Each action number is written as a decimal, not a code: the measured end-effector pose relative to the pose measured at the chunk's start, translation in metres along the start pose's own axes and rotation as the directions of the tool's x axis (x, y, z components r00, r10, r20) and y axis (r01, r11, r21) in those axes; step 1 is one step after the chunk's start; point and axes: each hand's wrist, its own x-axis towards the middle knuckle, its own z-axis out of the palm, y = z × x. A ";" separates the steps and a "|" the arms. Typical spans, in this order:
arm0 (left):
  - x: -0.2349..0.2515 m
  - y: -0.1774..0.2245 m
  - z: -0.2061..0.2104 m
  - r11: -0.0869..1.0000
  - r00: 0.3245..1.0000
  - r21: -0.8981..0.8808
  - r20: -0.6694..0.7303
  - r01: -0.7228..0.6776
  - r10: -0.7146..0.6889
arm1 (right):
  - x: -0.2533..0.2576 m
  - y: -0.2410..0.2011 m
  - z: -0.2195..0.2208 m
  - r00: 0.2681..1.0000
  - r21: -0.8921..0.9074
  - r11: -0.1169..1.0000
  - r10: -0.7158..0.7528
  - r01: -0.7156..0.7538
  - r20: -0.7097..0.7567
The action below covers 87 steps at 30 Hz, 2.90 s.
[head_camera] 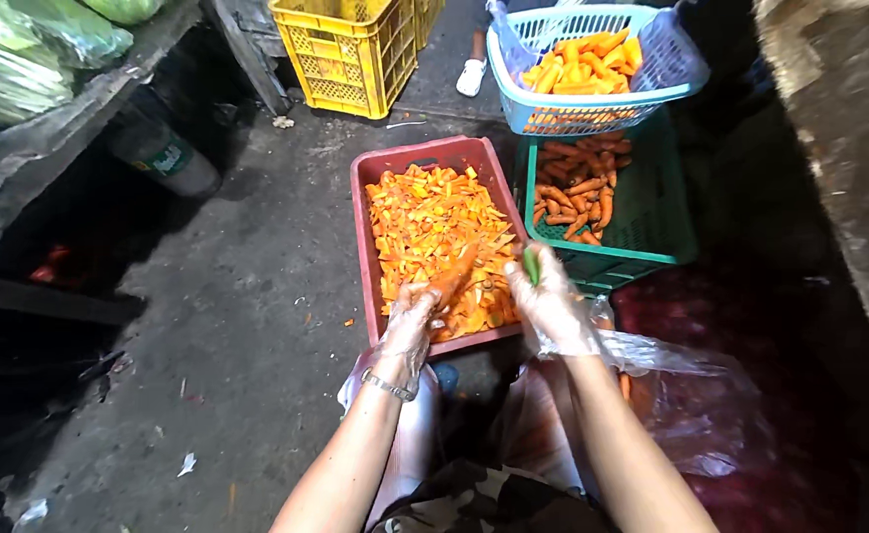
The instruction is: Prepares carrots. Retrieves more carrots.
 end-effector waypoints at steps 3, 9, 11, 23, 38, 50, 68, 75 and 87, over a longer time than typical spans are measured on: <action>-0.004 0.007 0.005 0.992 0.995 -0.077 0.001 0.097 -0.097 | -0.011 0.013 0.014 0.986 0.023 0.994 0.104 -0.108 0.133; -0.013 0.008 0.000 0.990 0.982 -0.114 0.181 0.079 -0.057 | -0.034 0.008 0.036 0.955 0.099 0.963 0.229 -0.251 0.188; -0.012 0.008 -0.005 0.981 0.958 -0.166 0.282 0.097 -0.047 | -0.037 0.017 0.041 0.959 0.169 0.958 0.198 -0.233 0.203; -0.010 0.008 -0.014 0.849 0.885 -0.424 0.455 0.316 -0.102 | -0.043 0.011 0.032 0.959 0.144 0.983 0.070 -0.114 0.276; -0.010 0.001 0.000 0.979 0.908 -0.119 0.370 -0.164 0.197 | -0.036 -0.005 0.054 0.979 0.691 0.698 0.083 -0.191 0.187; 0.000 0.050 -0.028 0.851 0.912 0.495 0.408 -0.176 -0.049 | -0.014 0.026 -0.006 0.881 0.587 0.669 0.245 -0.455 0.405; 0.000 0.020 0.003 0.965 0.956 0.110 0.147 0.239 -0.253 | -0.004 0.031 0.035 0.932 -0.030 0.956 0.292 -0.292 0.215; 0.003 0.017 0.004 0.968 0.968 0.055 0.048 0.245 -0.247 | -0.032 0.008 0.055 0.926 -0.204 0.975 0.156 -0.089 0.345; 0.006 0.012 0.002 0.957 0.957 0.057 -0.069 0.284 -0.280 | -0.014 0.025 0.084 0.941 -0.360 0.928 0.201 -0.094 0.273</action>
